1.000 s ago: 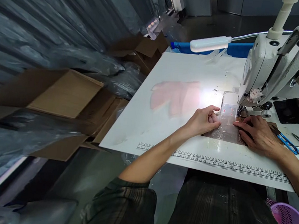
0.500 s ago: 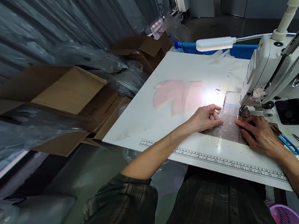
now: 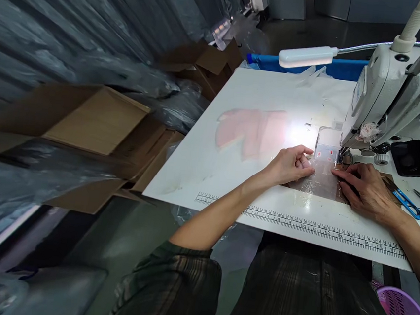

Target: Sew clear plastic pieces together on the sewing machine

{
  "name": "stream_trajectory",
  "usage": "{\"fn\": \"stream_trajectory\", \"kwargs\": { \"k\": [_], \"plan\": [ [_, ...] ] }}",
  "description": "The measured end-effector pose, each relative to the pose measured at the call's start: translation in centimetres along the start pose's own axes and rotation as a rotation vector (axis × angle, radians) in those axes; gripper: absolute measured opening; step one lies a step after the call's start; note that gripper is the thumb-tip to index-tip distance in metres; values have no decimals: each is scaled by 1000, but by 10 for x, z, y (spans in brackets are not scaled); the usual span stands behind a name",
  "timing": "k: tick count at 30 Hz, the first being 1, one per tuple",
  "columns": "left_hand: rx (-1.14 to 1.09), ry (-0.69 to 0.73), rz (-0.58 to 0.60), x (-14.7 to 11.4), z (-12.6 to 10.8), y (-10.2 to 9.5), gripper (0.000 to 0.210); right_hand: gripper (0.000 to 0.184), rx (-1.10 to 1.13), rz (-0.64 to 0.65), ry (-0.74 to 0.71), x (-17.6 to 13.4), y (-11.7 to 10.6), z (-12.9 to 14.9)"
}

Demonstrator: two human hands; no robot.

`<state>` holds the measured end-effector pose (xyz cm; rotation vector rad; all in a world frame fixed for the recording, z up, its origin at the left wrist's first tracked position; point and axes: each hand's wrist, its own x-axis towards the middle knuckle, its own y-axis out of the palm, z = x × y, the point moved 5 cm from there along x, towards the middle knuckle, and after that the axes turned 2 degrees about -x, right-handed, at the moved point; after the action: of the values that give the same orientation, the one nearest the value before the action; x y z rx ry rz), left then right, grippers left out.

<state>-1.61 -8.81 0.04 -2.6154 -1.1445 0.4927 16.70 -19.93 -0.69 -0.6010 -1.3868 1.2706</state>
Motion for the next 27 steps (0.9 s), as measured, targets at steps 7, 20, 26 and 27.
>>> {"fn": "stream_trajectory", "kwargs": {
  "k": [7,20,26,27],
  "plan": [
    [-26,-33,1,1,-1,-1,43,40,200,34,36,3,-18,-6],
    [-5,-2,13,0,2,-3,46,35,104,86,-111,0,-16,5],
    [268,277,-235,0,-8,-15,30,34,127,55,-113,0,-16,6],
    [373,384,-282,0,-13,-14,27,34,130,59,-109,0,-16,6]
  ]
}}
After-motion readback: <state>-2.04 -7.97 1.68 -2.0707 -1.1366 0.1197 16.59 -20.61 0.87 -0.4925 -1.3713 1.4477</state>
